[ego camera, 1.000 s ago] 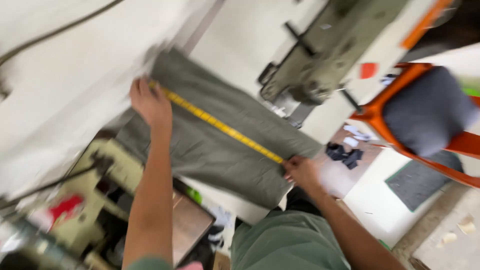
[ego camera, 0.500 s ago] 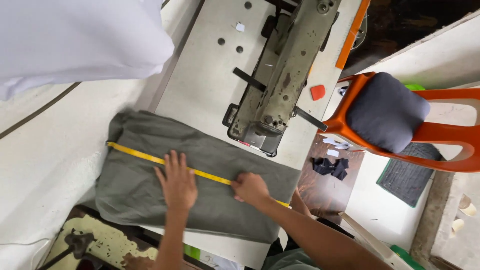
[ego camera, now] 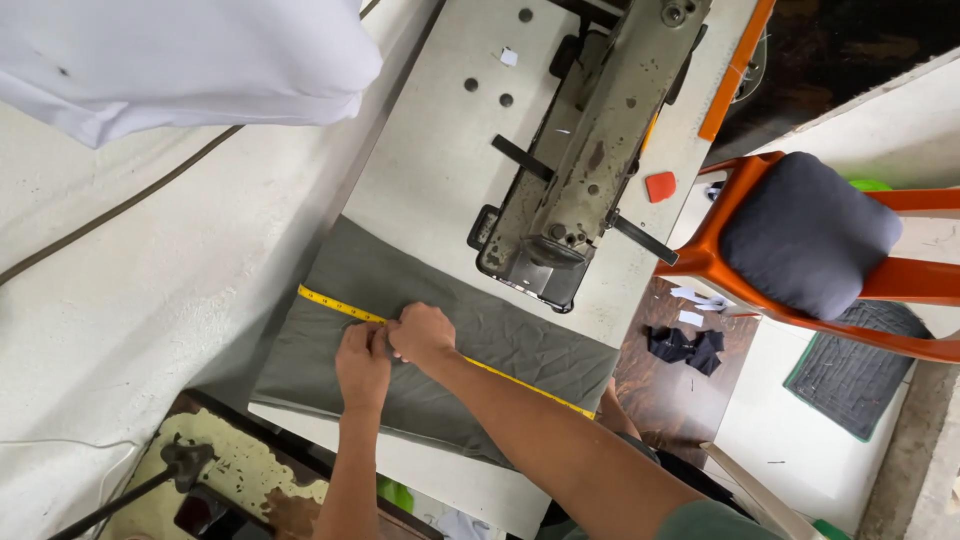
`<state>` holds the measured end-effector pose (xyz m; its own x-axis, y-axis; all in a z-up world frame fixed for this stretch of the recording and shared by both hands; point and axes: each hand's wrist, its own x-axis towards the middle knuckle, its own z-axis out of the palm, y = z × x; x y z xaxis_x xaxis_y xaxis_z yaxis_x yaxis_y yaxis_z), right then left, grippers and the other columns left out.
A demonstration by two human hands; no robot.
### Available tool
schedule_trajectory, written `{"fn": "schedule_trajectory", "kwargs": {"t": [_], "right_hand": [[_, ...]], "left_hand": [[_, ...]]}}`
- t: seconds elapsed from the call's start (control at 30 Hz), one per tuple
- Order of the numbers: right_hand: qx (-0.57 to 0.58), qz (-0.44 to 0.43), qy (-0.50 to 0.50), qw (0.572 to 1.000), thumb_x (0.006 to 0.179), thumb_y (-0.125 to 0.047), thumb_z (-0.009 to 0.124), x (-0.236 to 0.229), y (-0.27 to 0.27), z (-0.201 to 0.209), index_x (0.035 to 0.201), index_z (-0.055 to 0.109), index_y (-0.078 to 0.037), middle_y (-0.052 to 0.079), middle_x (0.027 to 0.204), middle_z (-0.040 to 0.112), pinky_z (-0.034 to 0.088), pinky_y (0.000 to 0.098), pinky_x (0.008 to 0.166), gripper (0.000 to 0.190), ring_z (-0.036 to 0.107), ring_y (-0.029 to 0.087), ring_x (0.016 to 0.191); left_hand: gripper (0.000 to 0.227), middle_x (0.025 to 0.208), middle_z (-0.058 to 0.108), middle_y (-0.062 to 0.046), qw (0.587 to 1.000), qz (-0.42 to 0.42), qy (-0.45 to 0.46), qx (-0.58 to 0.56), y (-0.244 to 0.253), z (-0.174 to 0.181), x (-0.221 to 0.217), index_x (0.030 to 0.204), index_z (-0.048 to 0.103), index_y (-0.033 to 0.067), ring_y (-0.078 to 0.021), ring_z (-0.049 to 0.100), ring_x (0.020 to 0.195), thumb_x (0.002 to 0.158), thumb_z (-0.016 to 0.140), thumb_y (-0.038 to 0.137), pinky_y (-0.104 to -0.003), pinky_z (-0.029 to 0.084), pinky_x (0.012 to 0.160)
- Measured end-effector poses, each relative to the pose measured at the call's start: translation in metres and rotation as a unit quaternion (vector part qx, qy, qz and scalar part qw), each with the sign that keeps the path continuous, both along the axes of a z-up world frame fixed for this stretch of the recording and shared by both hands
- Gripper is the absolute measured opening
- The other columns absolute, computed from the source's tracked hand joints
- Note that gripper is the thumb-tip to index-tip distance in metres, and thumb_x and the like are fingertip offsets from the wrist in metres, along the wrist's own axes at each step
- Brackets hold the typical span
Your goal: The person lays a pair of grey trousers on a work table, measures the length with a tape measure, and marks the fabric with a red marker. They then fold the trousers and use shears to cut the fabric along the marked line.
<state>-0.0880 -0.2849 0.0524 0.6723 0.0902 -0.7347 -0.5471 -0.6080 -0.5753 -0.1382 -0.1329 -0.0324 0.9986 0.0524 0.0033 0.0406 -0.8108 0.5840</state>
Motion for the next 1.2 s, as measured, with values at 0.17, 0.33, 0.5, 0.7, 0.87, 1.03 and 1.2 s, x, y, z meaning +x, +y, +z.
{"fn": "schedule_trajectory", "kwargs": {"t": [0.17, 0.33, 0.5, 0.7, 0.87, 1.03, 1.2], "right_hand": [[0.022, 0.003, 0.013, 1.000, 0.097, -0.030, 0.057, 0.000, 0.000, -0.008, 0.097, 0.077, -0.005, 0.002, 0.060, 0.072, 0.061, 0.0430, 0.074, 0.032, 0.076, 0.022, 0.064], [0.005, -0.001, 0.025, 1.000, 0.099, -0.032, 0.057, 0.002, 0.003, 0.006, 0.105, 0.077, -0.006, 0.005, 0.066, 0.075, 0.060, 0.0394, 0.075, 0.034, 0.077, 0.022, 0.068], [0.044, -0.013, 0.021, 0.999, 0.101, -0.032, 0.057, -0.007, -0.010, 0.027, 0.116, 0.073, -0.003, 0.009, 0.075, 0.078, 0.061, 0.0379, 0.077, 0.036, 0.079, 0.023, 0.073], [0.113, -0.063, 0.052, 0.990, 0.099, -0.024, 0.058, -0.052, -0.059, 0.004, 0.121, 0.070, 0.001, 0.015, 0.082, 0.079, 0.063, 0.0337, 0.072, 0.035, 0.079, 0.024, 0.076], [0.113, -0.090, 0.071, 0.987, 0.098, -0.019, 0.063, -0.111, -0.134, 0.027, 0.118, 0.071, 0.005, 0.019, 0.079, 0.078, 0.061, 0.0294, 0.064, 0.032, 0.074, 0.019, 0.065], [0.121, -0.167, 0.080, 0.975, 0.095, -0.021, 0.067, -0.160, -0.196, 0.014, 0.110, 0.069, 0.010, 0.018, 0.075, 0.074, 0.056, 0.0236, 0.055, 0.034, 0.069, 0.017, 0.058], [0.115, -0.203, 0.090, 0.968, 0.099, -0.014, 0.068, -0.159, -0.214, 0.026, 0.092, 0.073, 0.001, 0.011, 0.067, 0.069, 0.046, 0.0283, 0.052, 0.018, 0.056, 0.017, 0.052]], "left_hand": [[0.014, 0.081, 0.069, 0.001, 0.992, 0.071, 0.103, 0.011, -0.003, 0.011, 0.014, 0.101, 0.070, 0.0189, -0.0208, 0.072, 0.080, 0.101, 0.067, 0.032, -0.039, 0.058, 0.068], [0.008, 0.086, 0.073, -0.012, 0.981, 0.066, 0.182, 0.012, -0.003, 0.027, 0.031, 0.099, 0.065, 0.0089, -0.0338, 0.073, 0.088, 0.098, 0.065, 0.017, -0.048, 0.058, 0.075], [0.008, 0.082, 0.073, -0.008, 0.973, 0.094, 0.208, 0.015, 0.005, 0.005, 0.041, 0.096, 0.066, 0.0121, -0.0301, 0.074, 0.083, 0.095, 0.067, 0.020, -0.042, 0.059, 0.068], [0.006, 0.083, 0.074, -0.010, 0.975, 0.106, 0.196, -0.019, -0.002, 0.051, 0.044, 0.096, 0.070, 0.0105, -0.0320, 0.075, 0.084, 0.093, 0.066, 0.015, -0.042, 0.060, 0.067], [0.004, 0.083, 0.073, -0.011, 0.979, 0.104, 0.172, -0.031, 0.026, 0.046, 0.063, 0.093, 0.069, 0.0095, -0.0317, 0.074, 0.081, 0.091, 0.067, 0.012, -0.042, 0.060, 0.066], [0.004, 0.084, 0.072, -0.011, 0.986, 0.112, 0.125, -0.020, 0.052, 0.030, 0.084, 0.091, 0.070, 0.0104, -0.0304, 0.075, 0.081, 0.090, 0.066, 0.009, -0.040, 0.060, 0.065], [0.014, 0.088, 0.074, -0.002, 0.964, 0.142, 0.201, -0.100, 0.050, 0.072, 0.096, 0.084, 0.062, 0.0139, -0.0094, 0.055, 0.059, 0.097, 0.062, 0.008, -0.027, 0.049, 0.053]]}}
